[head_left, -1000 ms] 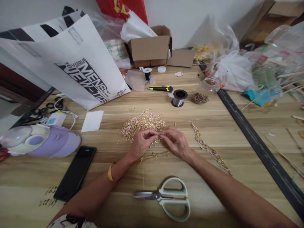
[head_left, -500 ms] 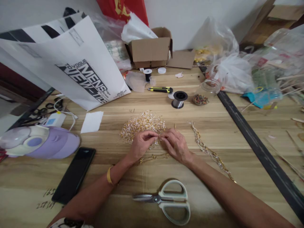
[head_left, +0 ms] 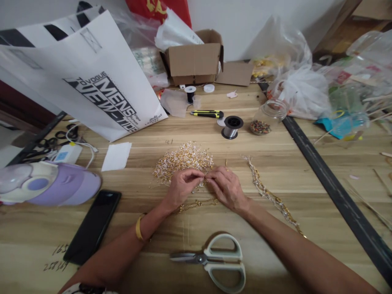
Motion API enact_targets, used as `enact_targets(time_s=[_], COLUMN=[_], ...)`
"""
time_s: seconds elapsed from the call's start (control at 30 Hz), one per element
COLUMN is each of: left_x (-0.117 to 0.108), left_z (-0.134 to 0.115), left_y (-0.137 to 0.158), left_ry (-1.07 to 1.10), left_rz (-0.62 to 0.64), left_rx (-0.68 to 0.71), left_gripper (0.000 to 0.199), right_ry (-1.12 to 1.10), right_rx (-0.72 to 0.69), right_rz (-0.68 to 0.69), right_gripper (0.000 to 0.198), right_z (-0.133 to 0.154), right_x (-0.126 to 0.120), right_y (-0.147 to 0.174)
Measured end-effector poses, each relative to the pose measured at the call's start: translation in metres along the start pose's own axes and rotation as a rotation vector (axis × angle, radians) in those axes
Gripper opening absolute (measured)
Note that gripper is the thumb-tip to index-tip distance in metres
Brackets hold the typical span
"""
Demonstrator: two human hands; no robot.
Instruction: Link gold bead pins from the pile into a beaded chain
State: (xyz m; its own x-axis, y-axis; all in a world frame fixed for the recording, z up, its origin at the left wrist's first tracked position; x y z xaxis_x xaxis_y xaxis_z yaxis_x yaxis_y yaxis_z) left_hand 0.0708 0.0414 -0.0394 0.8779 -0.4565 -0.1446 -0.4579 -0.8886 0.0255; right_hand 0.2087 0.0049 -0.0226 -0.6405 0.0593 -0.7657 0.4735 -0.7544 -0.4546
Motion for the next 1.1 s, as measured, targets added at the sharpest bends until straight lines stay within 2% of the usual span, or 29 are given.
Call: enact_targets(time_s=[0.3,0.57,0.9,1.1], left_x=[0.000,0.002,0.008,0.008], left_z=[0.001,0.005,0.020,0.021], left_y=[0.000,0.001,0.001,0.000], left_ry=[0.042,0.222,0.498,0.502], left_rz=[-0.010,-0.014,0.028,0.029], left_rx=[-0.037,-0.175,-0.228,-0.242], left_gripper=[0.010,0.015,0.016,0.018], right_ry=[-0.048,-0.120,-0.145,-0.108], right_rx=[0.022,0.013,0.025,0.002], right_rz=[-0.004,-0.060,-0.051,-0.045], right_gripper=[0.008,0.009,0.009,0.008], right_z=[-0.004,-0.005,-0.008,-0.006], right_x=[0.000,-0.003,-0.002,-0.003], right_y=[0.001,0.002,0.002,0.001])
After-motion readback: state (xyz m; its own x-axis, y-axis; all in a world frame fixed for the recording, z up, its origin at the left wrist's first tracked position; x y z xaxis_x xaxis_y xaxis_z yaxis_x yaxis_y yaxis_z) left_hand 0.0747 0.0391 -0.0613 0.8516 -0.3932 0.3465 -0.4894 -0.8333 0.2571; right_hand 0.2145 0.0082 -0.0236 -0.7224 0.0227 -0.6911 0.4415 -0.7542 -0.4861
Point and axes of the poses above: each hand's wrist, its own y-axis away from the middle knuckle, its own x-axis out of the palm, z = x × y, the point moved 6 cm from there along -y, towards the middle knuckle, and after that the axes turned 11 degrees about z, right-handed, at the moved point
